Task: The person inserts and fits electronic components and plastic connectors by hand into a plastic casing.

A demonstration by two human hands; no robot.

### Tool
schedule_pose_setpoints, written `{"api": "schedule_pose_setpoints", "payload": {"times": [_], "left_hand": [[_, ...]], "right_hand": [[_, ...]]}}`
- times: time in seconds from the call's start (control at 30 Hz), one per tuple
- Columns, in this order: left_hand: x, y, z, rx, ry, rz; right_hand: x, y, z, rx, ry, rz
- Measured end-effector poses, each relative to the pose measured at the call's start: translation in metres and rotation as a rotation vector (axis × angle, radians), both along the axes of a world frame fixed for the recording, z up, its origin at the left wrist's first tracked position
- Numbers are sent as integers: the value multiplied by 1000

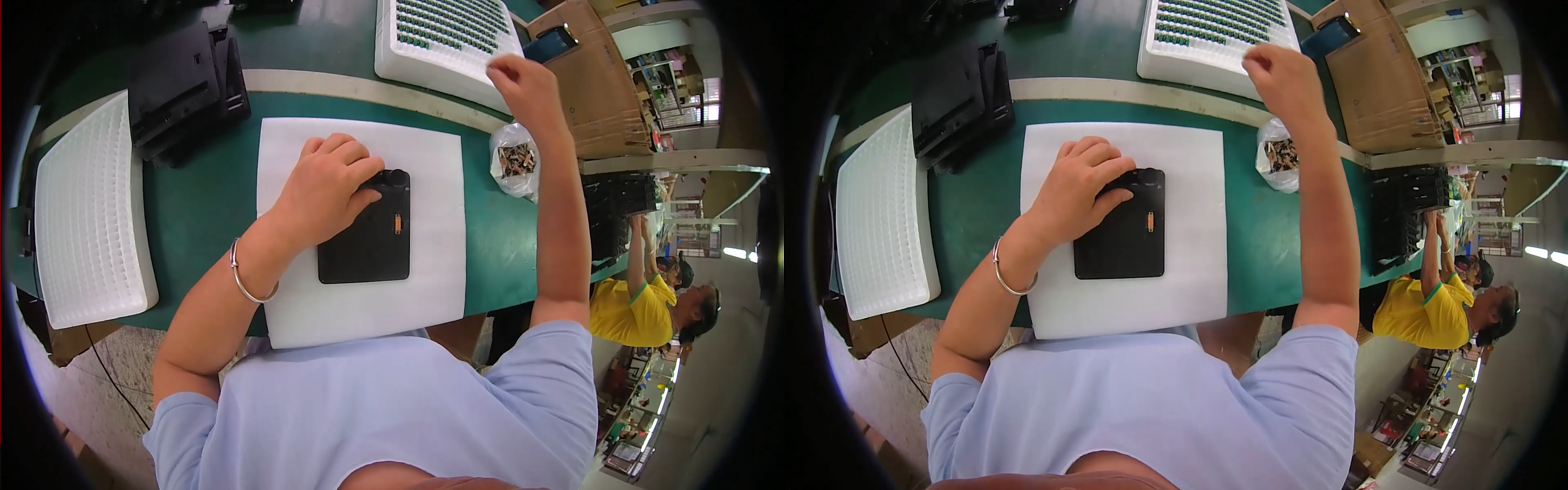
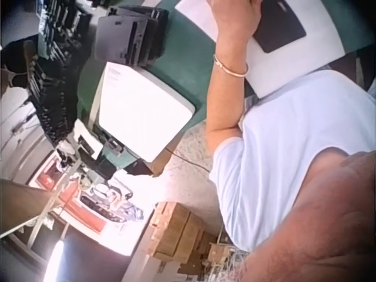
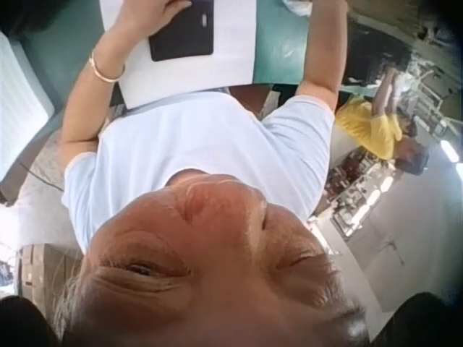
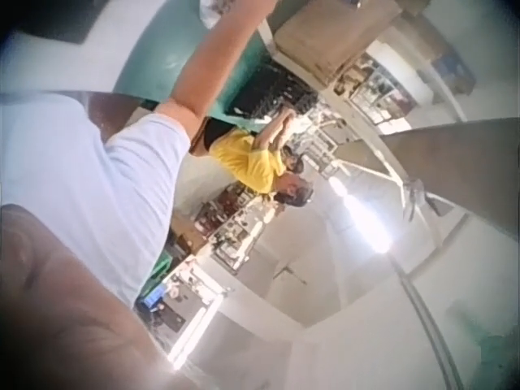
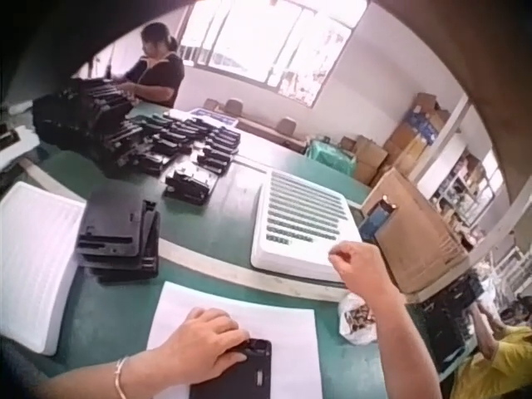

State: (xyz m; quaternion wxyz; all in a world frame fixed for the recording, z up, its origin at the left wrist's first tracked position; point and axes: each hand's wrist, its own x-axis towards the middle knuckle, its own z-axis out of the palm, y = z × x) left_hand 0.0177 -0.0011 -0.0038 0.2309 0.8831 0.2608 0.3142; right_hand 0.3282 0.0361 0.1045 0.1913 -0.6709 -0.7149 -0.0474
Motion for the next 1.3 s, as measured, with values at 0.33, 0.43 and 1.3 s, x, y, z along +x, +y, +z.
{"api": "schedule_pose_setpoints", "payload": {"times": [0.33, 0.43, 1.3], "left_hand": [[-1, 2, 0, -19, -41, -18], [0, 2, -2, -38, -45, -20], [-1, 1, -7, 6, -37, 15]], "right_hand": [[26, 123, -32, -307, -7, -408], [30, 134, -32, -363, 90, -472], [-25, -29, -29, -786, 1037, -114]]}}
